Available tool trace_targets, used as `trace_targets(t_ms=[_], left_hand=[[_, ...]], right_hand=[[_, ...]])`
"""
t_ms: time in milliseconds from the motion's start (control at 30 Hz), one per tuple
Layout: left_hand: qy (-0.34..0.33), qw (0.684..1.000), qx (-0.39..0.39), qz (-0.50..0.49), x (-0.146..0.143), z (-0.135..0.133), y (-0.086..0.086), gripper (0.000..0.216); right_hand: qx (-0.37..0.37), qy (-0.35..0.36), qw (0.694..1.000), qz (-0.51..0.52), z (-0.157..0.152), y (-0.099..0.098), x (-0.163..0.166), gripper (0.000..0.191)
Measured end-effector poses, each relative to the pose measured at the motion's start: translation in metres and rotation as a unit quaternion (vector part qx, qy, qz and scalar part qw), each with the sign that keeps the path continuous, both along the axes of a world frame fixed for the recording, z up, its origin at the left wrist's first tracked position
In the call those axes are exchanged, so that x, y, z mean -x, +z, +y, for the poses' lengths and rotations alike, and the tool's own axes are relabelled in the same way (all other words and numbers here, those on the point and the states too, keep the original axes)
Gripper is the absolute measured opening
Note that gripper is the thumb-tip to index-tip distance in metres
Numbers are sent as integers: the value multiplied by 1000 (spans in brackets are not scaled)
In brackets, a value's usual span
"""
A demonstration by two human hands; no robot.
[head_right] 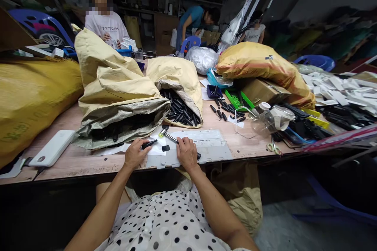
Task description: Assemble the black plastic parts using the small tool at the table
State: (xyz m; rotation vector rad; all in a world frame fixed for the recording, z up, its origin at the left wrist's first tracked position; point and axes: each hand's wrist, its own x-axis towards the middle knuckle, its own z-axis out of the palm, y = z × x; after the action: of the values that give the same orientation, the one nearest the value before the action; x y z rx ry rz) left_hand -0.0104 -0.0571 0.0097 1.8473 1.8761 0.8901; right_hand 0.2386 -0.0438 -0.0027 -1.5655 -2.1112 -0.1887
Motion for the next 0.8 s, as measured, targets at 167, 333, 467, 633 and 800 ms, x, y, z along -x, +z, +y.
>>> trace_targets(t_ms=[167, 333, 467, 633, 800], left_hand=[[-4, 999, 11, -40, 5, 2, 1, 12], [-75, 997, 5, -17, 4, 0, 6, 12], [-71, 997, 2, 10, 2, 0, 6, 11], [-55, 998, 1, -1, 1, 0, 3, 12], [-40, 999, 0, -32, 0, -1, 2, 15]], right_hand=[[39, 14, 996, 77, 2, 5, -1, 27], [55, 47, 976, 205, -17, 17, 7, 31], [87, 99, 961, 245, -38, 23, 13, 29], [112, 114, 962, 220, -58, 21, 15, 34], [114, 111, 976, 146, -65, 19, 16, 43]])
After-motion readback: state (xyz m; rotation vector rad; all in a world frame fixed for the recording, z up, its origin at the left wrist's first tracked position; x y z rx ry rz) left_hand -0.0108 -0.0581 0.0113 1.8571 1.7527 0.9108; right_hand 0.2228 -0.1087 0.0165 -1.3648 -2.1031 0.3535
